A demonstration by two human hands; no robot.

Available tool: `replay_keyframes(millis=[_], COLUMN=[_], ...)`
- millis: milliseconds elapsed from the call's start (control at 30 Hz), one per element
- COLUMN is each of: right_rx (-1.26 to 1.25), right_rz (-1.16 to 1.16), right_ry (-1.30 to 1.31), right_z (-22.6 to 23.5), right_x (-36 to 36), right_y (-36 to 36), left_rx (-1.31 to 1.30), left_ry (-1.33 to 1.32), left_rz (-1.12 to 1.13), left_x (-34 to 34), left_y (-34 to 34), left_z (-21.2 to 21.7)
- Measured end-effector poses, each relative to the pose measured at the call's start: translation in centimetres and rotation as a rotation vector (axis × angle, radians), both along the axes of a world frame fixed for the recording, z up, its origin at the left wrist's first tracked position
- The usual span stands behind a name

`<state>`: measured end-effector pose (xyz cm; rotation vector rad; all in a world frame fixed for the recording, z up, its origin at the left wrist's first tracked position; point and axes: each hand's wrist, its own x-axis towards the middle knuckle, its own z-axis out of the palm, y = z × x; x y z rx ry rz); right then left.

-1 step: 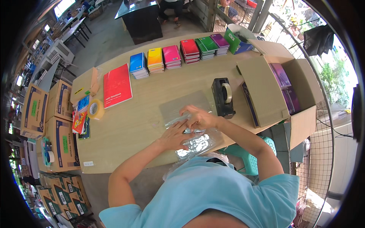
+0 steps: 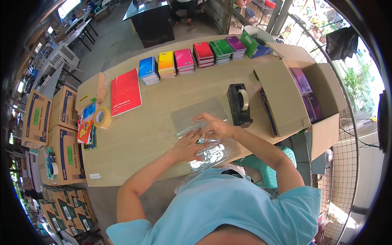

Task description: The person places stacks of small notebooks into clear plastic sleeves and then into a cardboard shipping box. The person picks up small colorful notebooks from the desk, stacks them, puts the stack into a plastic bag, and places the bagged notebooks into a large carton.

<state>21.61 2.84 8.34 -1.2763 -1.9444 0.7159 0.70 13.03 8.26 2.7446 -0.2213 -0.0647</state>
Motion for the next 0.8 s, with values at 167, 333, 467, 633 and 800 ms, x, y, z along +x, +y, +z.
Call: replay_keyframes(millis=[167,333,467,633,800], right_rx=[-0.157,-0.306,-0.256,-0.226,-0.281], right_rz=[-0.219,-0.267,-0.273,-0.333,-0.699], right_ry=[0.323,0.289,0.233,0.287,0.589], right_z=[-2.0,-2.2,-2.9,-2.8,-1.7], right_x=[-0.3,0.2,0.2,0.0,1.8], right_y=[-0.9,-1.4,-1.5,-1.4,-1.5], left_rx=[-0.214,-0.401,-0.280,-0.279,-0.443], left_ry=[-0.676,-0.817,-0.619,-0.641,-0.723], left_rz=[0.376,0.604,0.584,0.613,0.766], left_x=[0.6,-0.9,-0.2,0.6,1.4], left_y=[-3.9,-3.8,-4.2,-4.9,-5.9], left_z=[-2.1,0.6,-0.5,-3.8,-4.2])
